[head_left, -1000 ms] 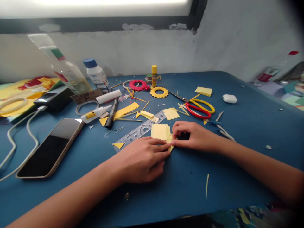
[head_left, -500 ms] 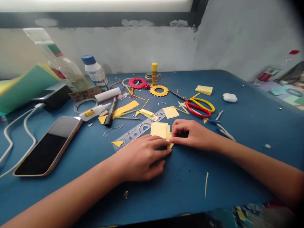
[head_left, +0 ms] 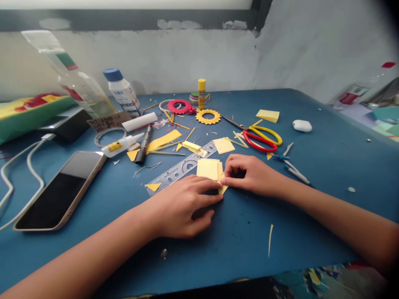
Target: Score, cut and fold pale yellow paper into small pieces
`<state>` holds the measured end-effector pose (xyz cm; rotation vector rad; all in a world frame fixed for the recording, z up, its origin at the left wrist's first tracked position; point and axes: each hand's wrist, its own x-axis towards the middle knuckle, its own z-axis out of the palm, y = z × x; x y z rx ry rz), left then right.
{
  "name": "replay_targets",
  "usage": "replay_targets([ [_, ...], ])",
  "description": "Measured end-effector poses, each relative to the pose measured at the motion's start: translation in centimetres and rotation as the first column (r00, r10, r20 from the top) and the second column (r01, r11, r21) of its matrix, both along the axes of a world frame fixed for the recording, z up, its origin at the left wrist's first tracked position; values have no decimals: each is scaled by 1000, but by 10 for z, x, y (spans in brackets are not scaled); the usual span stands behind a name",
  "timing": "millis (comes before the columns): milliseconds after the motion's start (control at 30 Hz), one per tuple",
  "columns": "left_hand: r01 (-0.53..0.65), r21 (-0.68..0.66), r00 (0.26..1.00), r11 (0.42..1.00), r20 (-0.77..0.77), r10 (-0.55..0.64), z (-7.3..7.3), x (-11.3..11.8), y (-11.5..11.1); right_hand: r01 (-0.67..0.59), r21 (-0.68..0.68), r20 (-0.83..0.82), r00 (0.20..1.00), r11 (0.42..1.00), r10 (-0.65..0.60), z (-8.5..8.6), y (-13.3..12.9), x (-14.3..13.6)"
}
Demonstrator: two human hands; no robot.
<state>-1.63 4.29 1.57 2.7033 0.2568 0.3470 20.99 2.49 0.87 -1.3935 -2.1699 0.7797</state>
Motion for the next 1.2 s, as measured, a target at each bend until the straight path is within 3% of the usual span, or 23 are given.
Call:
replay_targets([
  [600,31,-8,999,999,-15,-31,2,0,3,1,-1,-5,1000,1000,-1,-1,1,0],
  [900,59,72,997,996,-54,-55,1,-1,3,8,-1,-11,1000,1000,-8,-2,1,1],
  [1067,2,-27,1000,1000,-23,-3,0,1,1,27,-3,-1,1000,1000,-27,-1,1,0],
  [1200,-40,37,998,999,-54,42,-7,5,-3,54,-3,9,998,999,-54,0,2,1],
])
